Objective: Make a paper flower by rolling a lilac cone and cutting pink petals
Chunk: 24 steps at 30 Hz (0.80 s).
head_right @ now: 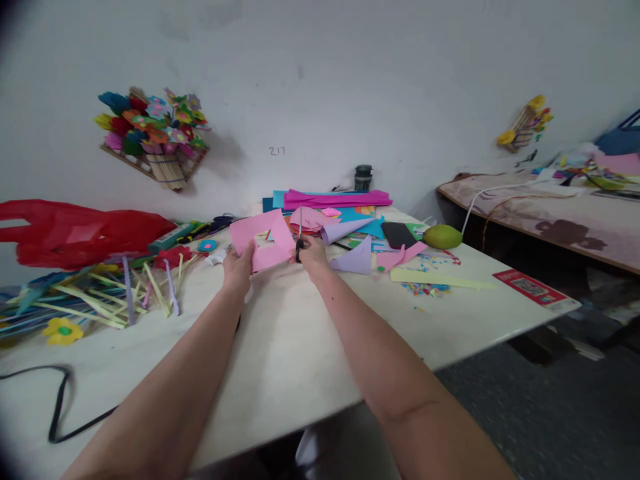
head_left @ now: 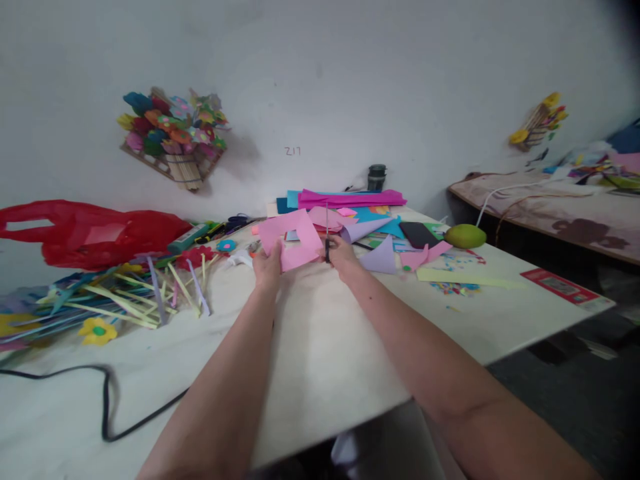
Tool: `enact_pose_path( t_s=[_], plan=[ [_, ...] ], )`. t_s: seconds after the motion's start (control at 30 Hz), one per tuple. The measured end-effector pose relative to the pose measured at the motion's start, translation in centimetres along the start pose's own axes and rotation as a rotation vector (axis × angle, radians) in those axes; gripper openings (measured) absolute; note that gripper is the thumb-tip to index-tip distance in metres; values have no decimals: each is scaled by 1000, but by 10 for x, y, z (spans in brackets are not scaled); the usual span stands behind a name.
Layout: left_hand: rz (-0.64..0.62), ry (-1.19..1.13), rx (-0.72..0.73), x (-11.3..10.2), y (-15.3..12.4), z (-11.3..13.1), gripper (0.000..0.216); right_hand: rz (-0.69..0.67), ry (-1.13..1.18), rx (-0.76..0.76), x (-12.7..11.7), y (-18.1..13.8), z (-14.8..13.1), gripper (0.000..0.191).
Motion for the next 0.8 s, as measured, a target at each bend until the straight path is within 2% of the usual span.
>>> enact_pose_path(
  t_s=[0.07, 0.27, 0.4, 0.53, 0.8],
  plan=[
    [-18, 59, 15, 2, -2, 2, 36, 12, 13, -18, -5, 5, -1, 40],
    [-190, 112, 49, 5, -5, 2, 47, -20, -3, -49, -17, 16, -1, 42],
    [-251, 172, 22, 6, -8, 3, 49, -86, 23, -52, -19, 18, -1, 45],
    [-276, 132, -51, 5, -11, 4, 51, -104, 27, -57, -19, 18, -3, 47],
    [-245, 8, -150, 2, -13, 8, 47, -100, 92, -80, -19, 17, -6, 47]
  ],
)
Point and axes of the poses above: each hand's wrist, its own y-axis towards the middle knuckle, its own x-axis out of the palm, z = x × y, the point moved 2 cm from there along y, towards the middle knuckle, and after that the axes turned 7 degrees about z, right-handed, at the moved point
